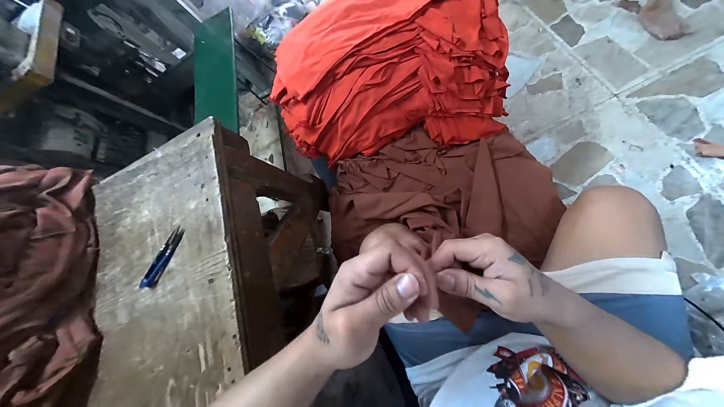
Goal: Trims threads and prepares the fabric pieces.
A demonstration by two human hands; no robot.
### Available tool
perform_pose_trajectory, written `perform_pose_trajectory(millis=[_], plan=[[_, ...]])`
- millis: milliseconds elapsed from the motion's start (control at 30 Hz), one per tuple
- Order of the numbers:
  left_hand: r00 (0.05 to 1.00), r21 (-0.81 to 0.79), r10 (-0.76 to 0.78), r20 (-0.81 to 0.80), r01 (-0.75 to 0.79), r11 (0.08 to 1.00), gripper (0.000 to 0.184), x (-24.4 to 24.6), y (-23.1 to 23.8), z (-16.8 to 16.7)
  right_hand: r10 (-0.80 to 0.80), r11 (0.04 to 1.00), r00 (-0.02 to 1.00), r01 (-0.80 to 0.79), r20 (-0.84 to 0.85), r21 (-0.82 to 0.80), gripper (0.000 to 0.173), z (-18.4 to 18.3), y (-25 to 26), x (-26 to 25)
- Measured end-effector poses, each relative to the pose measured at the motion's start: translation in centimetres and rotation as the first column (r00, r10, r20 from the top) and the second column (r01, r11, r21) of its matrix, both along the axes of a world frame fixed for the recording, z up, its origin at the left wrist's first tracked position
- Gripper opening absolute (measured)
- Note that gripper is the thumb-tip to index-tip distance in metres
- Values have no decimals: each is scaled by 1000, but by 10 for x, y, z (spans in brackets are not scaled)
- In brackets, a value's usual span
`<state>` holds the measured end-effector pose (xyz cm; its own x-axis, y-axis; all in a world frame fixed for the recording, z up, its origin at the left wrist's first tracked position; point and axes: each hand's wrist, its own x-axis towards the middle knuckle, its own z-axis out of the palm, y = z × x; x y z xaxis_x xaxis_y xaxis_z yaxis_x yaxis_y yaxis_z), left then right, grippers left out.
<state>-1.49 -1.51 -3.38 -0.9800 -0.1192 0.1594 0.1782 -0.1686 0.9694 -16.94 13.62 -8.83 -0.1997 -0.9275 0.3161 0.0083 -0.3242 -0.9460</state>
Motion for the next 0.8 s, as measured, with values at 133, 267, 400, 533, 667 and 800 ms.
perform_pose_trajectory(millis=[133, 267, 400, 533, 667, 800], plan=[[999, -297, -50, 8, 50, 954, 31, 0, 3, 3, 46, 998, 997, -49, -60, -47, 20, -3, -1, 3], [999, -248, -30, 13, 32, 968, 29, 2, 7, 3, 31, 997, 993, -38, -113, -61, 21, 0, 1, 0], [994, -283, 108, 16, -99, 954, 29, 4, 5, 2, -199, 979, 920, 170, -337, -116, 20, 0, 6, -3], [974, -237, 227, 6, -219, 947, 24, 6, -11, 14, -283, 957, 887, 286, -365, -46, 22, 0, 10, -12], [963, -318, 252, 94, -210, 924, 18, 3, -16, 2, -78, 997, 995, 78, -59, -8, 15, -1, 10, -23], [939, -419, 295, 174, -201, 886, 14, -4, -9, -10, 49, 995, 998, -47, 26, -85, 14, 0, 9, -21]])
